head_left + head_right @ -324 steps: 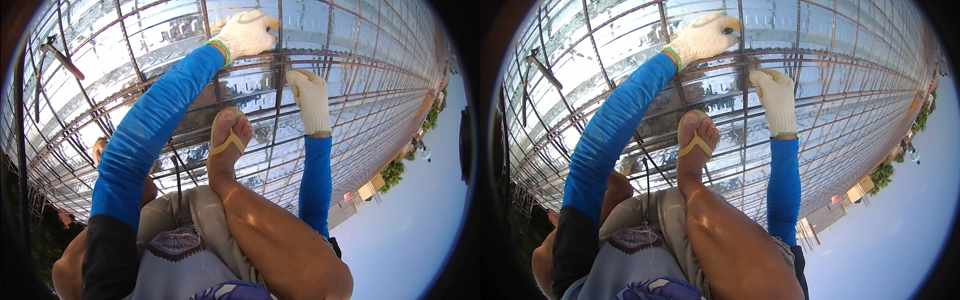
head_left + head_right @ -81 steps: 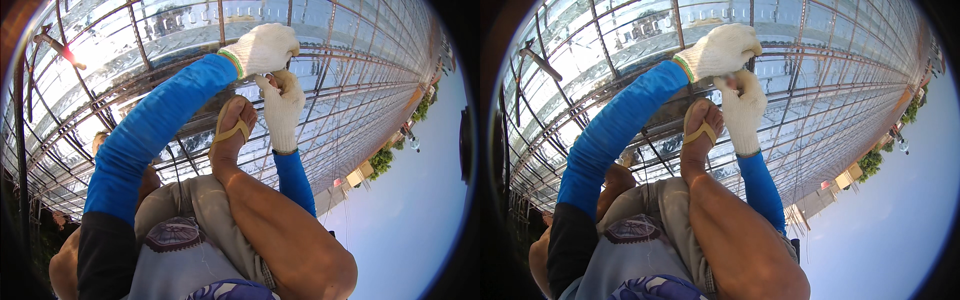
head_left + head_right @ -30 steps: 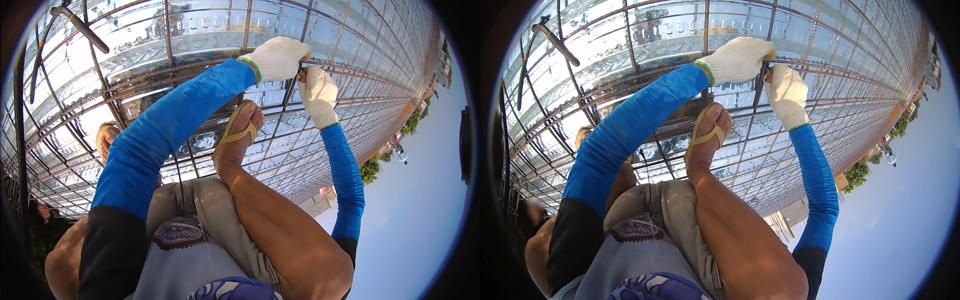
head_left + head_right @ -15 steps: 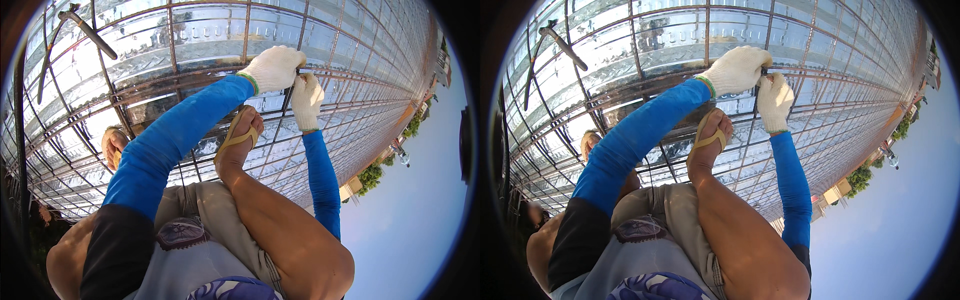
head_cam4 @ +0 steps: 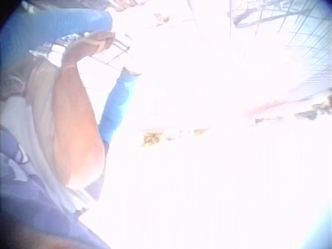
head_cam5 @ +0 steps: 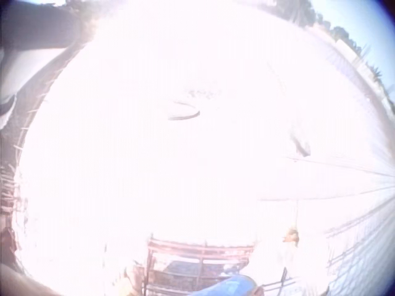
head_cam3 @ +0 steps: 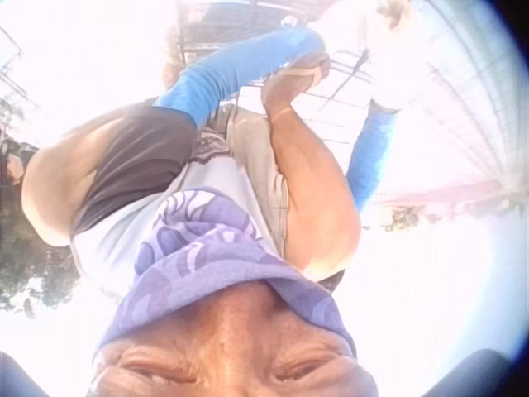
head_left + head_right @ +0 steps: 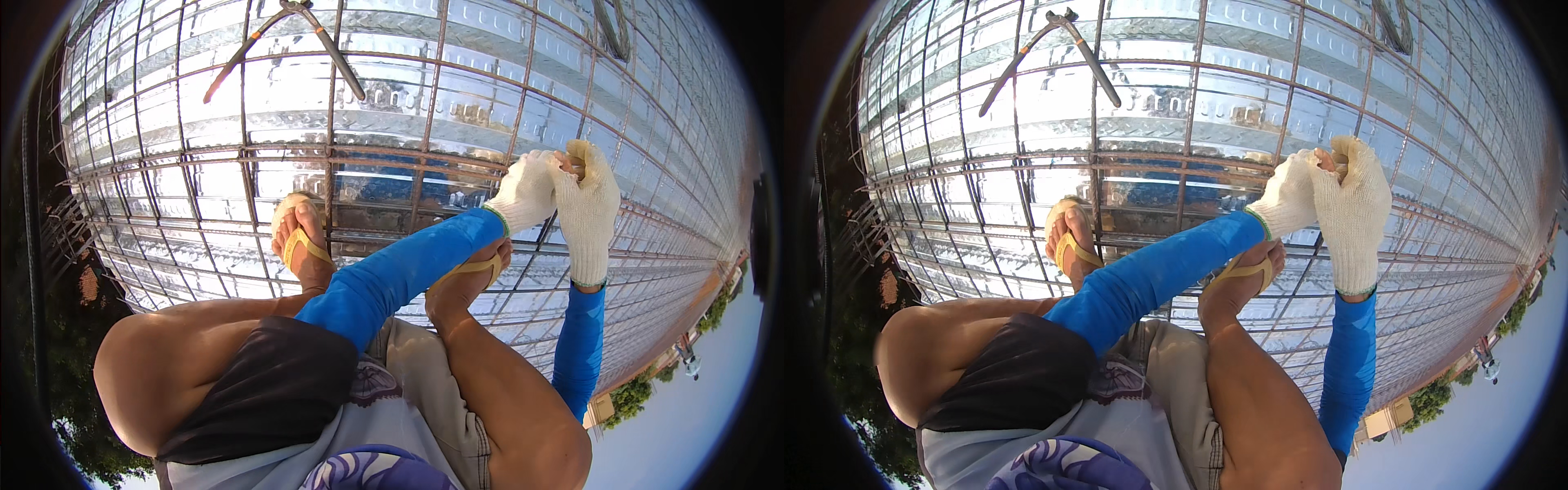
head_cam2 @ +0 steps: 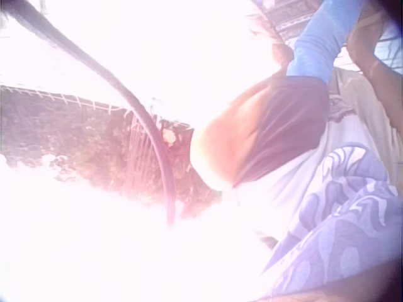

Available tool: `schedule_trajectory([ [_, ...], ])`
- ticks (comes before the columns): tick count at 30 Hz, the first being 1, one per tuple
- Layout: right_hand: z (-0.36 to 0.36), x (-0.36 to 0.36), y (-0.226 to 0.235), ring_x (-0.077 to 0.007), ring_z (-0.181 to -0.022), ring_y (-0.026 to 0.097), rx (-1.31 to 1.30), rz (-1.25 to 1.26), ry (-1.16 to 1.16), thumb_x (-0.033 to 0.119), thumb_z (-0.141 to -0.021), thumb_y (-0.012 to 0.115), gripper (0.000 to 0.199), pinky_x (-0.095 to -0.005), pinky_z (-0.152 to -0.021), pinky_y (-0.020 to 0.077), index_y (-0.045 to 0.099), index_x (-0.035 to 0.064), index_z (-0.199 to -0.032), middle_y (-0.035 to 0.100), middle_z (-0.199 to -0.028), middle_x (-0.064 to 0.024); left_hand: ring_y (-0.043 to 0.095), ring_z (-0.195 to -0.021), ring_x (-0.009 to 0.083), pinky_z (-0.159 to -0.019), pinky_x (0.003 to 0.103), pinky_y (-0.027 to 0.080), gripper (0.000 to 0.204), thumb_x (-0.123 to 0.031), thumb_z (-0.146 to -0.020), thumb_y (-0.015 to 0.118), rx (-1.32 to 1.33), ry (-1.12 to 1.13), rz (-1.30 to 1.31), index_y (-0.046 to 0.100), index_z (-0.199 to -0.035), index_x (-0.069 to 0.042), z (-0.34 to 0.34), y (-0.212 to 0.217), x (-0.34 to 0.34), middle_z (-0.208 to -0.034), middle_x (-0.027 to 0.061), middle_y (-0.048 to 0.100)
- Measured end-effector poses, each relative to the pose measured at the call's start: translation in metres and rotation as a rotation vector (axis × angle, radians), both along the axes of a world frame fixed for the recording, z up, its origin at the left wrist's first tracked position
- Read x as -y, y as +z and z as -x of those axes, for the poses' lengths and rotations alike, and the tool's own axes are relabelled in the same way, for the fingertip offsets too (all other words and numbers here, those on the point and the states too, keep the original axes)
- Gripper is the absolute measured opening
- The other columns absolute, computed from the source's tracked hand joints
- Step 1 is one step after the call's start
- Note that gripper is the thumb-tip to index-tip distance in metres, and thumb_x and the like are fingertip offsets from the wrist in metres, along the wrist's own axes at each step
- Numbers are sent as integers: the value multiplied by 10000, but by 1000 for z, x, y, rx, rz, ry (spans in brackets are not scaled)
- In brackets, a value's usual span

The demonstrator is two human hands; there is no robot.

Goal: The person secures metal scaffolding poles using wire ties and pliers. They wrap wire around intersecting poles, twist it to tighten, and cut the excess with pliers. The work is performed on an elevated metal grid structure.

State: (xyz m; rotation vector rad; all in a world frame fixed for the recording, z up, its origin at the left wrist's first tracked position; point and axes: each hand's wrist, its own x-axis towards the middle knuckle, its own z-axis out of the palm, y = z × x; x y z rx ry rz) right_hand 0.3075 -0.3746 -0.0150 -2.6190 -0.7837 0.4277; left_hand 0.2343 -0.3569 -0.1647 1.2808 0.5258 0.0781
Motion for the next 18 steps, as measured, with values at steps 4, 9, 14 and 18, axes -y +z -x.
schedule_trajectory([
  [4,66,-161,-46,-403,-937,793,-319,-117,400,557,-912,782,686,-474,-838,632,679,2,-1302,786,-1038,-238,658,-1264,344,-1048,464,536,283,-140,-947,702,56,80,-442,702,-1228,-114,15,29,4,-1319,113,717],
  [9,113,-246,-108,-436,-820,780,-238,63,498,345,-1025,600,604,-520,-698,632,534,-208,-1257,739,-875,-311,620,-1326,351,-1105,472,502,324,-191,-929,718,434,30,-811,715,-1249,-138,60,30,21,-1406,122,669],
  [14,92,-223,-78,-432,-794,733,-327,-182,326,335,-1039,616,382,-521,-698,577,679,-39,-994,709,-852,-253,576,-1379,379,-1156,469,477,430,-278,-1008,657,255,-219,-155,651,-1416,-140,109,-19,21,-1497,162,600],
  [18,23,-79,43,-126,-701,538,-420,-250,387,199,-963,746,223,-323,-650,474,734,41,-1119,649,-842,-20,714,-976,381,-857,507,586,236,-189,-1038,626,215,-50,-586,735,-1223,-90,101,43,-43,-1077,122,751],
])
